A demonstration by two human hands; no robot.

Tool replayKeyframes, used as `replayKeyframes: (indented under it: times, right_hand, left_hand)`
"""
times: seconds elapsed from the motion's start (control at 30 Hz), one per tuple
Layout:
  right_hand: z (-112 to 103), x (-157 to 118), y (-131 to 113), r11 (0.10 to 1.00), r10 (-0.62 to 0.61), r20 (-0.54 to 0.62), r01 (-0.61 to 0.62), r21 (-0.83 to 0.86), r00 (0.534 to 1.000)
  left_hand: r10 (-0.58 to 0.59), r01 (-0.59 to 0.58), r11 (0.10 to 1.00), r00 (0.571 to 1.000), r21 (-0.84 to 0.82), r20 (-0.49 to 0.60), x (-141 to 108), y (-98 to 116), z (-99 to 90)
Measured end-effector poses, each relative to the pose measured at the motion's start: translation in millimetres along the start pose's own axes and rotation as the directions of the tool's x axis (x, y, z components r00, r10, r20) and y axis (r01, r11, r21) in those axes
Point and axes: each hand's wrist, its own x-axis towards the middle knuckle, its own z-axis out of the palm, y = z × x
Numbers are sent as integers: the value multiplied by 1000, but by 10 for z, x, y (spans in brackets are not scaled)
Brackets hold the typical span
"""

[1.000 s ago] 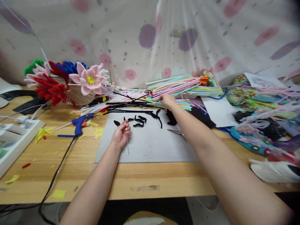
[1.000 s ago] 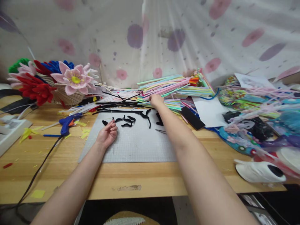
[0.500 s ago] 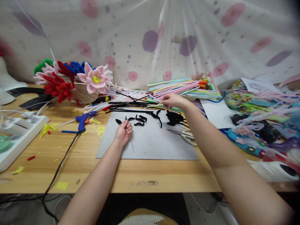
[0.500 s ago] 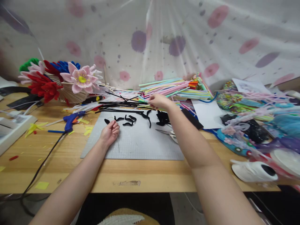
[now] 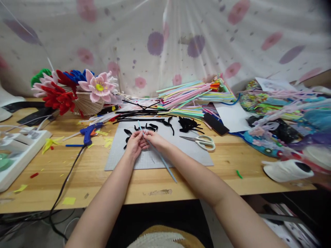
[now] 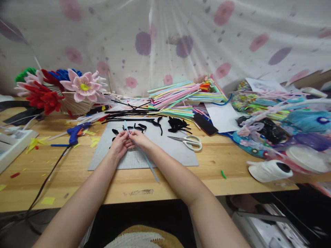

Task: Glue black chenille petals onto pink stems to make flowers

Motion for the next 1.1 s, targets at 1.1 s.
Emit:
replayKeyframes:
  times: [1.1]
  right_hand:
    - [-598, -105, -492, 749, 95, 46, -41, -661, 994]
  left_hand:
    - [234, -219, 971, 955, 97, -183, 107, 122, -15]
